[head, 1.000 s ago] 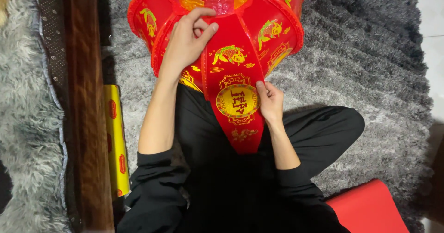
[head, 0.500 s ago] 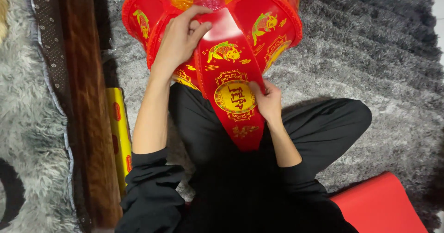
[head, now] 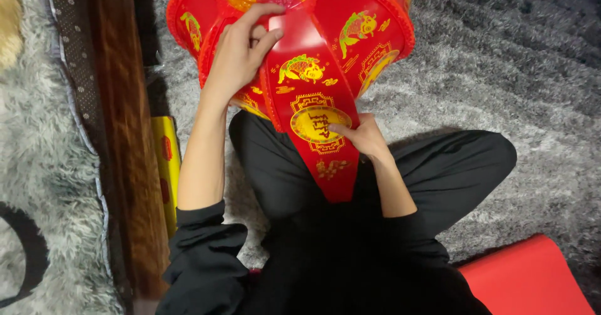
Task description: Assemble a red decorative Chinese lantern by fitting panels into the frame
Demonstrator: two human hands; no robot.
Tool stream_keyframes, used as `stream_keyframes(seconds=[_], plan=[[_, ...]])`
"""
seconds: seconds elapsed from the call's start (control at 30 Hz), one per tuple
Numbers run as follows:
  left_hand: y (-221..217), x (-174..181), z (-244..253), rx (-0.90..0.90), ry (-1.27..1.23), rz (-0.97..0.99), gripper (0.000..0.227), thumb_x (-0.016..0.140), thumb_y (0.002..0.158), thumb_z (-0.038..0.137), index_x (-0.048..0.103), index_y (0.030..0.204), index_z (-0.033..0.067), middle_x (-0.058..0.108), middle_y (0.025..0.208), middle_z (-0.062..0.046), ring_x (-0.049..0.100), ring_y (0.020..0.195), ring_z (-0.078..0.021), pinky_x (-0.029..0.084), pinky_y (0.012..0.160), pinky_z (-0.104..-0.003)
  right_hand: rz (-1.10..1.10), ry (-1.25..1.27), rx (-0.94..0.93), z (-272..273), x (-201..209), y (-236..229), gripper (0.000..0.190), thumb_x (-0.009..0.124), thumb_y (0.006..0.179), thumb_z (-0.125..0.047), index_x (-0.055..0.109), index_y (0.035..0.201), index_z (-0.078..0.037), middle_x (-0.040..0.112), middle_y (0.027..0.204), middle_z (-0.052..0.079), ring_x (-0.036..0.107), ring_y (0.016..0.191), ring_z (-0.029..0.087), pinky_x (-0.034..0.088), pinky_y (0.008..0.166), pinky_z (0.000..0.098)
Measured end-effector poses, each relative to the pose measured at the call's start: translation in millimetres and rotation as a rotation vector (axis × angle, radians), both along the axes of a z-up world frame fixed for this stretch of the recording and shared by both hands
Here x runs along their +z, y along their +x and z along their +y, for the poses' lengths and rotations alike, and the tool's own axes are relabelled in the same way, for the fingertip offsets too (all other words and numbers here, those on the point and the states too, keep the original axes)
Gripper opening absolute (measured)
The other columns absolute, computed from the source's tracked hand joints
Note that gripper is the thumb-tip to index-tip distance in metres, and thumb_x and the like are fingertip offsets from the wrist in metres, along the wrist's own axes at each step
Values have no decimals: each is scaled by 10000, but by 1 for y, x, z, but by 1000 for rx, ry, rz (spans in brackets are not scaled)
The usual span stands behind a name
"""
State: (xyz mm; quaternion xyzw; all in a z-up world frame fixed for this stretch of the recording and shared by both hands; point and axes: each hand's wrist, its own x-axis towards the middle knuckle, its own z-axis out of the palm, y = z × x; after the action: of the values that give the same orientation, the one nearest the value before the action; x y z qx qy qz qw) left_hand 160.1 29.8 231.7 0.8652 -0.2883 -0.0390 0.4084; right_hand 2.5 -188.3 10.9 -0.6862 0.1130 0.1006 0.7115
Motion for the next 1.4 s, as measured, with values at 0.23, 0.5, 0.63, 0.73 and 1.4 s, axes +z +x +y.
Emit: stream_keyframes(seconds=[0.23,0.5,0.63,0.73,1.4], plan=[[-4,-1,-3,1,-72,44,232,668,1040,19,667,1271,37,448,660,31,356,572,-70,292,526,-229,67,-73,14,0,-4,-2,291,820,839,-190,742,930,75,669,679,56,534,544,117,430,483,256],[3,-20,3,22,-180,90,202,632,1066,2,679,1260,28,445,702,43,355,617,-56,294,556,-209,-314,-233,79,-18,49,-1,255,791,871,-128,733,1033,60,751,762,113,551,548,153,443,523,284],[4,-26,4,-14,-261,132,210,618,1072,-13,667,1269,40,418,706,60,338,622,-42,277,562,-199,-374,-342,126,-23,45,6,224,759,876,-147,749,1033,12,765,778,99,605,532,207,483,554,306],[-3,-25,2,19,-187,62,192,629,1058,12,678,1241,42,422,722,48,353,642,-62,301,576,-214,-427,-352,110,-24,36,4,264,810,860,-124,726,1047,42,741,765,95,561,542,161,476,554,289],[-11,-40,-11,94,-84,-358,148,716,994,55,743,1139,68,670,857,-55,523,658,-156,431,591,-277,-253,-276,-110,-1,39,-7,393,816,781,-53,708,1151,27,767,890,81,616,678,144,509,635,272]])
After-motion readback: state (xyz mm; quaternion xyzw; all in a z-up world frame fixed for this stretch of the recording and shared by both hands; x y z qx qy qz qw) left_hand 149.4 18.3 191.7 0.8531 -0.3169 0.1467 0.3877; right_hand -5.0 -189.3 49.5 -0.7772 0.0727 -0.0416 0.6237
